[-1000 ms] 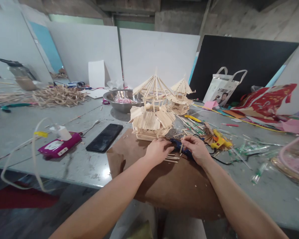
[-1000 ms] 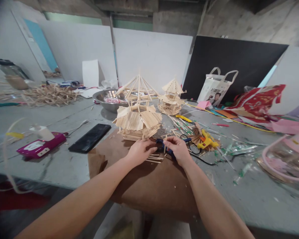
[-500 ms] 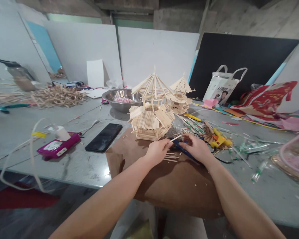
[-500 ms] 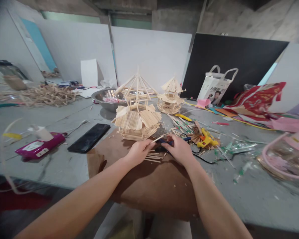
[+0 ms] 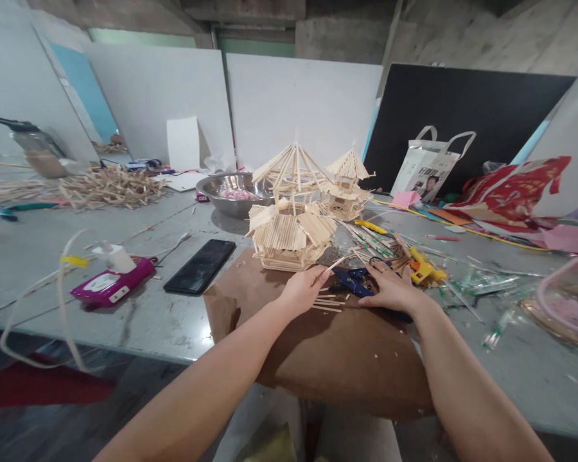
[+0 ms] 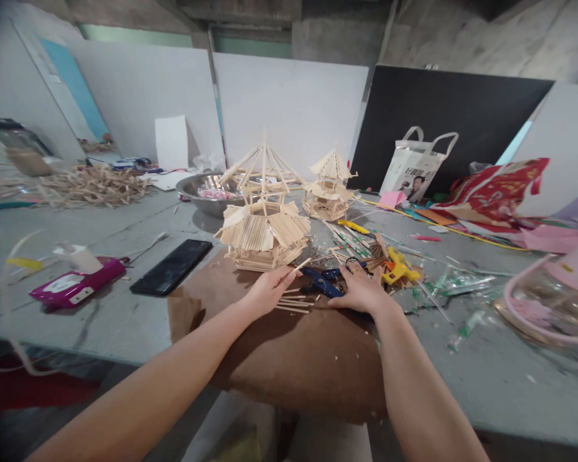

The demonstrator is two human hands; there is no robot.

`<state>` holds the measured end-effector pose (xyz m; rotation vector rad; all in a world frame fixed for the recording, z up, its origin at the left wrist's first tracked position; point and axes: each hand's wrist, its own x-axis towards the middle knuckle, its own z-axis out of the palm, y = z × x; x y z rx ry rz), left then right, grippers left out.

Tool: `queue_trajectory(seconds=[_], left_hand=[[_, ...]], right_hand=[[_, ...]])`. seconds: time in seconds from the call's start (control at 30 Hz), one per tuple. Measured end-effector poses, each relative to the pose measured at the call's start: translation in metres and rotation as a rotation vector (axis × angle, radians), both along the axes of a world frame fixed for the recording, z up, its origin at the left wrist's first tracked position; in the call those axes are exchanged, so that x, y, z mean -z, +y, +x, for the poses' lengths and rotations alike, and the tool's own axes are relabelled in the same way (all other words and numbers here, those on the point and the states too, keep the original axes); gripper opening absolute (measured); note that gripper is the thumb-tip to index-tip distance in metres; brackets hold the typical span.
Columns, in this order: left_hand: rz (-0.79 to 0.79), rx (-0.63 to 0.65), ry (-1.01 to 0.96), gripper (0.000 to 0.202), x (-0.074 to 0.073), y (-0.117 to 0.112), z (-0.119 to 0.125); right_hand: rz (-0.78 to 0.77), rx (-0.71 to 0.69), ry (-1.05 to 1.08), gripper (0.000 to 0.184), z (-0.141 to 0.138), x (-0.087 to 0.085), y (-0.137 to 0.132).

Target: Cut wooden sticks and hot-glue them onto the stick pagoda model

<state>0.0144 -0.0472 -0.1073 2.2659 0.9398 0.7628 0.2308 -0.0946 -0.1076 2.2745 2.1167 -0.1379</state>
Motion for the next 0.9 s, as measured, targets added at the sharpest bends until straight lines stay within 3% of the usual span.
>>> queue_trajectory(seconds=[0.17, 0.43, 0.6, 0.73, 0.9], left_hand=[[-0.009, 0.023, -0.043, 0.04, 0.002, 0.002, -0.001], [0.006, 0.028, -0.073, 0.039, -0.003, 0.001, -0.001], [0.028, -0.011, -0.056, 0.042, -0.004, 0.0, -0.003], [0.037, -0.026, -0.054, 0.043, -0.005, 0.0, -0.004], [0.034, -0.008, -0.093, 0.042, -0.007, -0.001, -0.004]], right_hand=[[0.126, -0.029, -0.043, 0.062, -0.002, -0.005, 0.002], [0.119, 0.002, -0.061, 0.041, -0.007, -0.003, 0.002], [0.192, 0.072, -0.095, 0.041, -0.01, -0.002, 0.004], [0.355, 0.134, 0.061, 0.046, -0.012, -0.004, 0.005], [0.52, -0.022, 0.245, 0.053, -0.019, -0.006, -0.001]])
